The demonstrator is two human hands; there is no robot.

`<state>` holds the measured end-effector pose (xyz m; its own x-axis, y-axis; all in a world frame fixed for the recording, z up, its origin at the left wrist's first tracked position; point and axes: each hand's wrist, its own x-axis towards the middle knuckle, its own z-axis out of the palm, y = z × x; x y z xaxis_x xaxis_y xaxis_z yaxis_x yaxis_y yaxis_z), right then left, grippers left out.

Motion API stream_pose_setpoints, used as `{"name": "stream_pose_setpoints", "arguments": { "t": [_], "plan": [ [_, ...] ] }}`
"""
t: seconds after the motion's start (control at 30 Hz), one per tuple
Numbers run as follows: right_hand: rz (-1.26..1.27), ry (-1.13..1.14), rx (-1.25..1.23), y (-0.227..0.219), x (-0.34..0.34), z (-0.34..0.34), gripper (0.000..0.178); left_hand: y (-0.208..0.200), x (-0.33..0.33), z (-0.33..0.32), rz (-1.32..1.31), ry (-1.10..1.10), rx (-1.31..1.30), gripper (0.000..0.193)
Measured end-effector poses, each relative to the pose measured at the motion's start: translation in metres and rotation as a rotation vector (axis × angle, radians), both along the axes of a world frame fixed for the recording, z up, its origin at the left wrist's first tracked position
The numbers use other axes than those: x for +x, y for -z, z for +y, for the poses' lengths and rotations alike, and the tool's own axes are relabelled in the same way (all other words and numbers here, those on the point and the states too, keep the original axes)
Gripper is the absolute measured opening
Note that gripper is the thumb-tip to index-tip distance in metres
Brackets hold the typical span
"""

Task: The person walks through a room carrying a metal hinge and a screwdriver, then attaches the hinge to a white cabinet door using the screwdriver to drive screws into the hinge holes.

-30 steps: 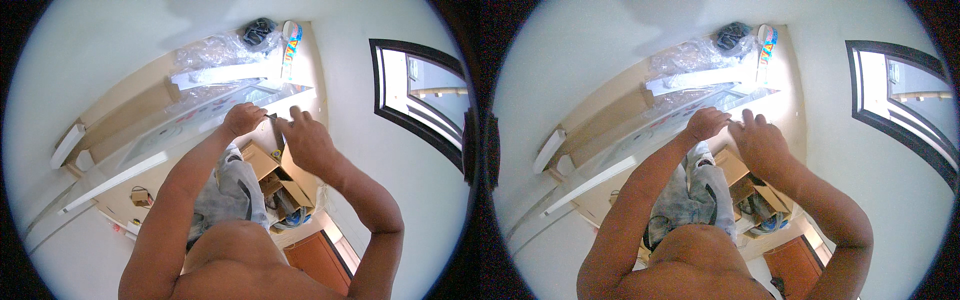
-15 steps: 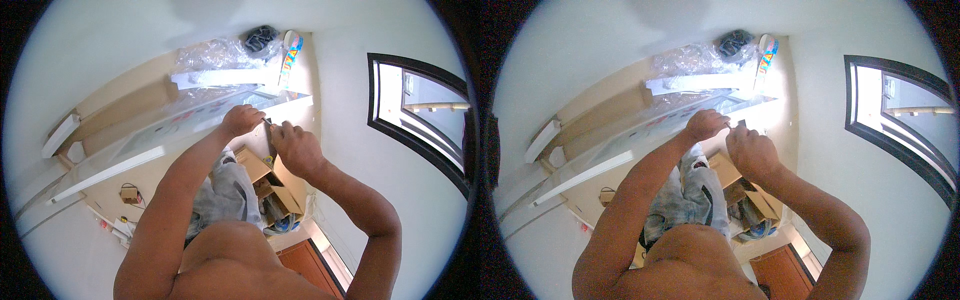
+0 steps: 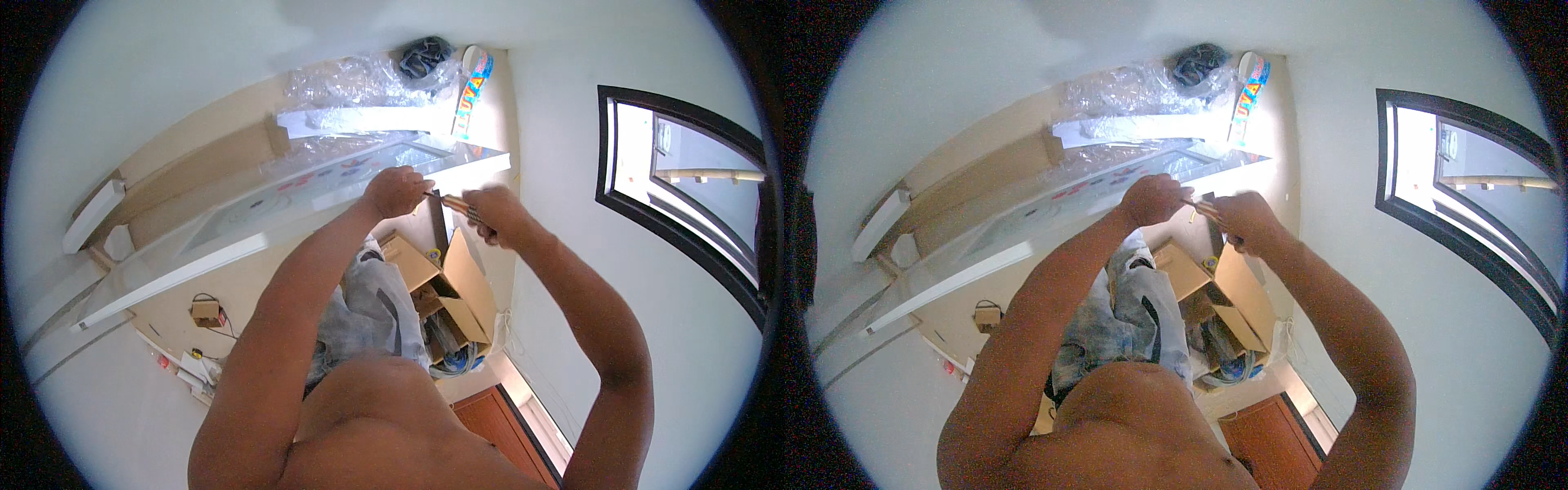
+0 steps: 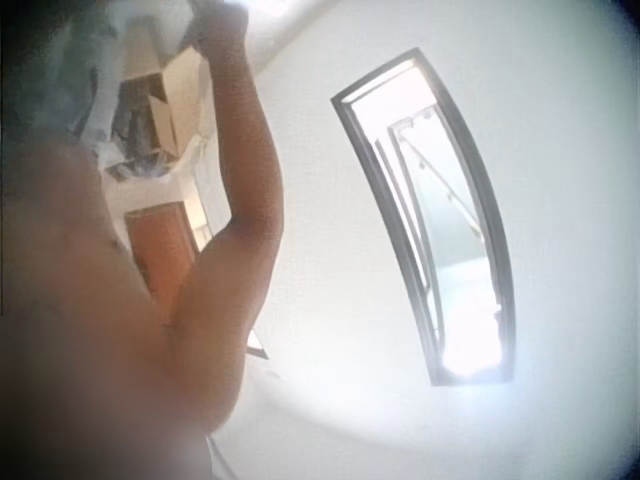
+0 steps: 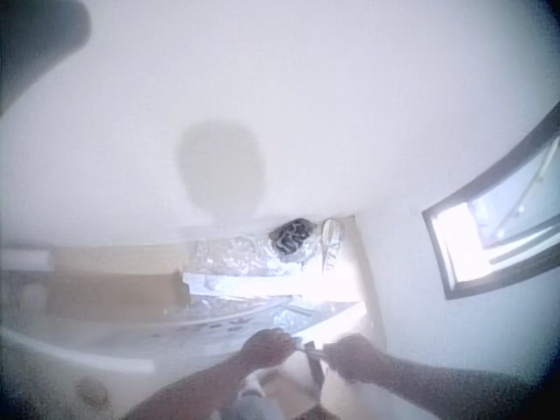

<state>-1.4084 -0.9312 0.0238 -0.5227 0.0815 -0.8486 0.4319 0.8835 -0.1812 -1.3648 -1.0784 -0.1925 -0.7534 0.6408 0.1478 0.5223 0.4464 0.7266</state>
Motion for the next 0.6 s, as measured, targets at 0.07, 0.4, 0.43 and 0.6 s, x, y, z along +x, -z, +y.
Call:
{"name": "stream_pose_setpoints", "arguments": {
  "t": [0.07,0.4,0.43,0.6],
  "plan": [
    [0.018,0.13,0.108,0.001,0.001,0.004,0.042,0.004,-0.004,-0.002,0.017,-0.036,-0.007,0.023],
    [0.261,-0.103,0.051,-0.043,0.024,0.017,0.039,0.002,-0.014,-0.003,0.108,-0.029,-0.025,0.023],
    [0.239,-0.078,0.071,-0.044,0.028,0.024,0.041,0.002,-0.013,-0.003,0.117,-0.033,-0.036,0.023],
    [0.376,0.706,-0.547,-0.015,0.064,0.051,0.038,0.01,-0.013,0.001,0.093,-0.051,-0.07,0.022]
  ]
}}
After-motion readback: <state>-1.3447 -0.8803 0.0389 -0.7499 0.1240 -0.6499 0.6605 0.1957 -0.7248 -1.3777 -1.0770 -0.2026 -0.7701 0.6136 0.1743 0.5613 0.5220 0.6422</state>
